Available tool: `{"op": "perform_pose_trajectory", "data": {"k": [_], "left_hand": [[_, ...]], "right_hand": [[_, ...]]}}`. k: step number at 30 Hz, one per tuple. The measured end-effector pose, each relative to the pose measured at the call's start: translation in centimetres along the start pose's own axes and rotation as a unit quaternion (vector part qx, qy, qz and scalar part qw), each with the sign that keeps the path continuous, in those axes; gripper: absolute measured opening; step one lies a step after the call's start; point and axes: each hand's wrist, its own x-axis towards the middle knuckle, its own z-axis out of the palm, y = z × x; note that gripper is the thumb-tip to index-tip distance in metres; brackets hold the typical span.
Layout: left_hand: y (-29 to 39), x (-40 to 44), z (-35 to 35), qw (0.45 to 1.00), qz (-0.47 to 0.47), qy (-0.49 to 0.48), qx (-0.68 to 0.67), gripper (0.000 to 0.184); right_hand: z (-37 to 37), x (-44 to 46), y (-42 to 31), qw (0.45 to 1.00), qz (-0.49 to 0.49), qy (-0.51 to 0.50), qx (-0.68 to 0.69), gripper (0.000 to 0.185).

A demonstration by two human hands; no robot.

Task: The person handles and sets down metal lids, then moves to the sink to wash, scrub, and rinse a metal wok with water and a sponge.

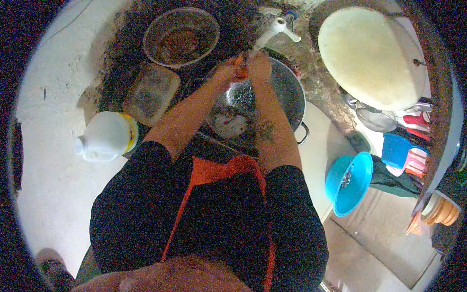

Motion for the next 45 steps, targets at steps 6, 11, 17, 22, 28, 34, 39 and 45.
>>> {"op": "perform_pose_trajectory", "data": {"k": [6, 11, 17, 22, 28, 34, 39, 45], "left_hand": [[1.8, -0.9, -1.1, 0.995, -0.024, -0.033, -0.086, 0.024], [-1.4, 3.0, -2.1, 0.994, -0.056, -0.019, -0.09, 0.029], [-5.3, 7.4, -0.7, 0.997, -0.056, -0.057, -0.001, 0.036], [-4.0, 4.3, 0.0, 0.992, -0.035, -0.075, -0.098, 0.034], [-3.7, -3.3, -0.5, 0.968, 0.008, -0.046, -0.248, 0.032], [-2.8, -2.2, -2.7, 0.976, 0.035, -0.023, -0.214, 0.03], [-3.0, 0.5, -4.8, 0.986, 0.024, -0.015, -0.164, 0.029], [-5.3, 4.5, -4.1, 0.965, -0.083, 0.095, -0.231, 0.034]], "right_hand": [[-1.4, -1.4, -0.3, 0.991, -0.004, 0.088, 0.101, 0.05], [-1.6, 0.3, 0.1, 0.989, 0.002, 0.134, 0.061, 0.046], [-2.8, -0.5, -2.0, 0.965, 0.078, 0.104, 0.228, 0.037], [-0.7, -2.4, -6.7, 0.888, 0.181, -0.046, 0.42, 0.033], [3.2, -3.8, -17.9, 0.707, 0.183, -0.306, 0.611, 0.039], [5.4, -1.4, -19.2, 0.738, -0.016, -0.265, 0.62, 0.044], [2.8, 1.4, -8.8, 0.51, 0.181, -0.176, 0.822, 0.015], [-1.9, 1.3, -2.8, 0.449, 0.2, 0.027, 0.87, 0.025]]}}
